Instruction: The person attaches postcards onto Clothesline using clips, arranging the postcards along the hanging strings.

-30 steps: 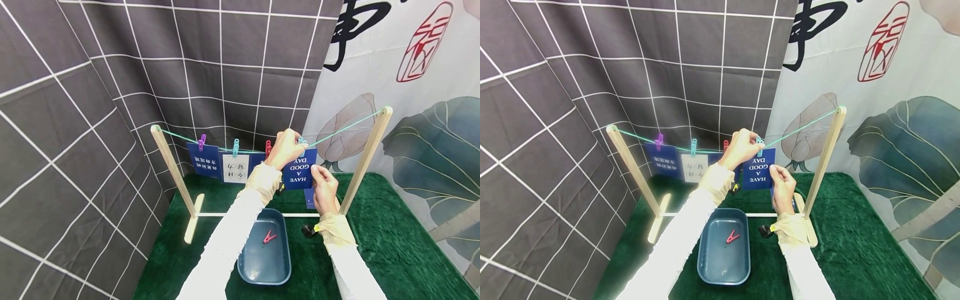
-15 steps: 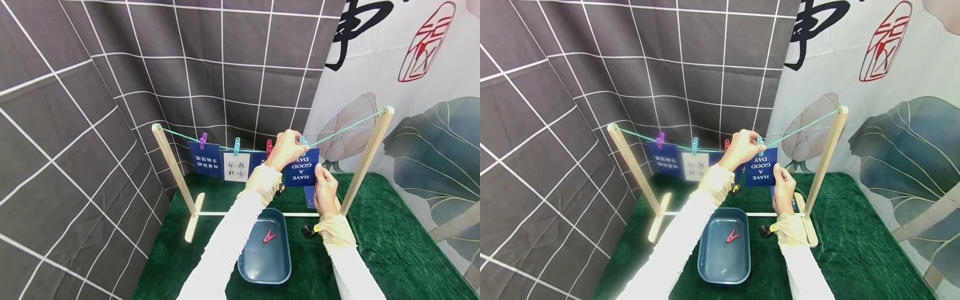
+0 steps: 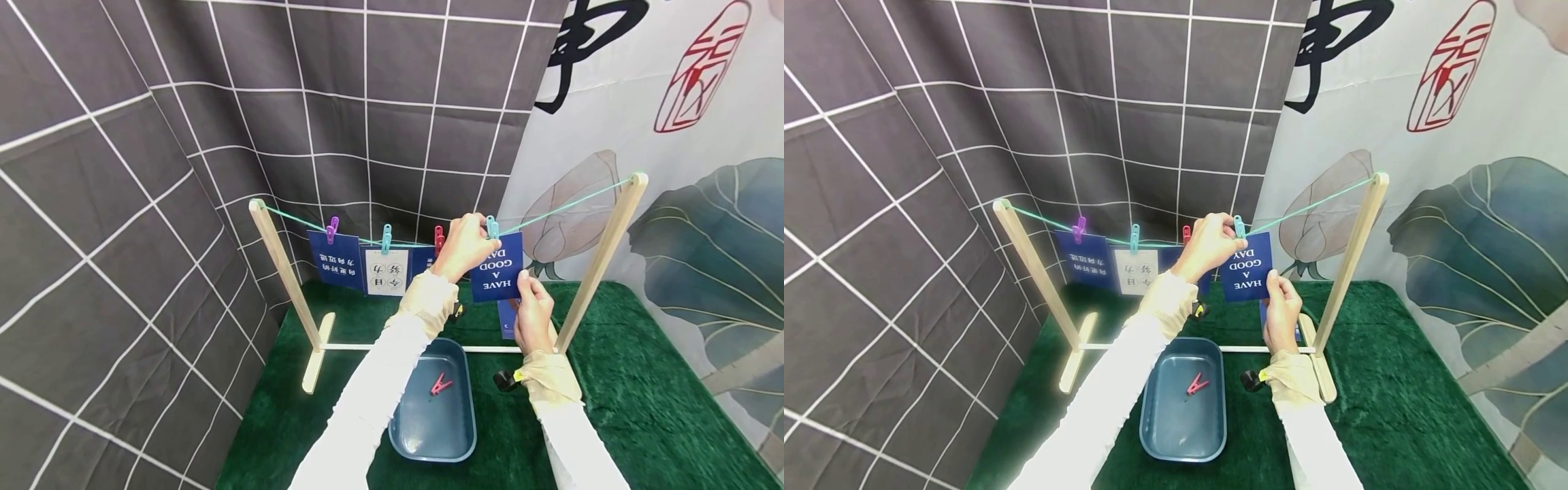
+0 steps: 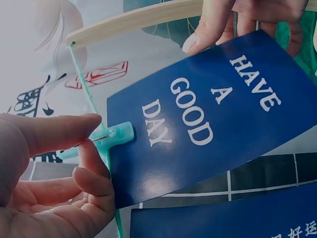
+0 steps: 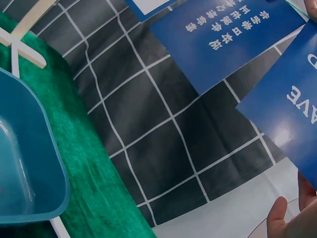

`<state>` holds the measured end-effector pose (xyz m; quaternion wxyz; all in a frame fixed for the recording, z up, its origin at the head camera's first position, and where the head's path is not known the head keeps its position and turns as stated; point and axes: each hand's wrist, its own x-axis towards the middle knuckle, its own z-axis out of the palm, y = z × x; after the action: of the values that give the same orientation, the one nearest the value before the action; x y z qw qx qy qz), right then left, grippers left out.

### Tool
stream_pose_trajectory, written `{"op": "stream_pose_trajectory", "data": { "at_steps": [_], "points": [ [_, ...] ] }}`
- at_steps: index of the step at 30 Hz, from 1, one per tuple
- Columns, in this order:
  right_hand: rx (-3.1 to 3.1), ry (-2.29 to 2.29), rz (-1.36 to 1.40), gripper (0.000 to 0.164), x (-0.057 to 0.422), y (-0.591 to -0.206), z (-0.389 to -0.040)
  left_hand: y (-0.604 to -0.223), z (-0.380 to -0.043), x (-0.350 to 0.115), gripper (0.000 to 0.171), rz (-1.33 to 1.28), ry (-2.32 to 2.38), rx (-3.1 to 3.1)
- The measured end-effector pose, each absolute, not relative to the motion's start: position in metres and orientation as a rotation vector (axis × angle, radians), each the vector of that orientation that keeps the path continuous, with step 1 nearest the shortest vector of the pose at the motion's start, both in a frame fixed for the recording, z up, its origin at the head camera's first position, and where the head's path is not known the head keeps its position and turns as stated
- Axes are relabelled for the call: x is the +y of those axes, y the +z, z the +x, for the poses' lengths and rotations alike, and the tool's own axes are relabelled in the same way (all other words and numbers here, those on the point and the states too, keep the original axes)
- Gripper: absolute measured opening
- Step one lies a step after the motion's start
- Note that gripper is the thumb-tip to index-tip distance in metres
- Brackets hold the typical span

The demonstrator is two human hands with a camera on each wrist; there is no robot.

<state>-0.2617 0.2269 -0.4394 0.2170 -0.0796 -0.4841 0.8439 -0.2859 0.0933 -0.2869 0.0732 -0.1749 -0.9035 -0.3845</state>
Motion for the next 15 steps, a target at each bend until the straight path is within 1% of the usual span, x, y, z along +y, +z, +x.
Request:
{"op": "stream_pose_trajectory", "data": {
  "at_steps": [7, 12, 15],
  "points": [
    [-1.335, 2.325, -0.270, 0.020, 0.227, -0.444, -0.260, -0.290, -0.283, 0.090, 0.029, -0.513, -1.044, -2.627],
    [-1.332, 2.339, -0.274, 0.017, 0.228, -0.450, -0.259, -0.298, -0.278, 0.087, 0.036, -0.531, -1.125, -2.561],
    [-1.320, 2.355, -0.260, 0.016, 0.229, -0.456, -0.258, -0.305, -0.273, 0.084, 0.036, -0.577, -1.176, -2.468]
  ]
}}
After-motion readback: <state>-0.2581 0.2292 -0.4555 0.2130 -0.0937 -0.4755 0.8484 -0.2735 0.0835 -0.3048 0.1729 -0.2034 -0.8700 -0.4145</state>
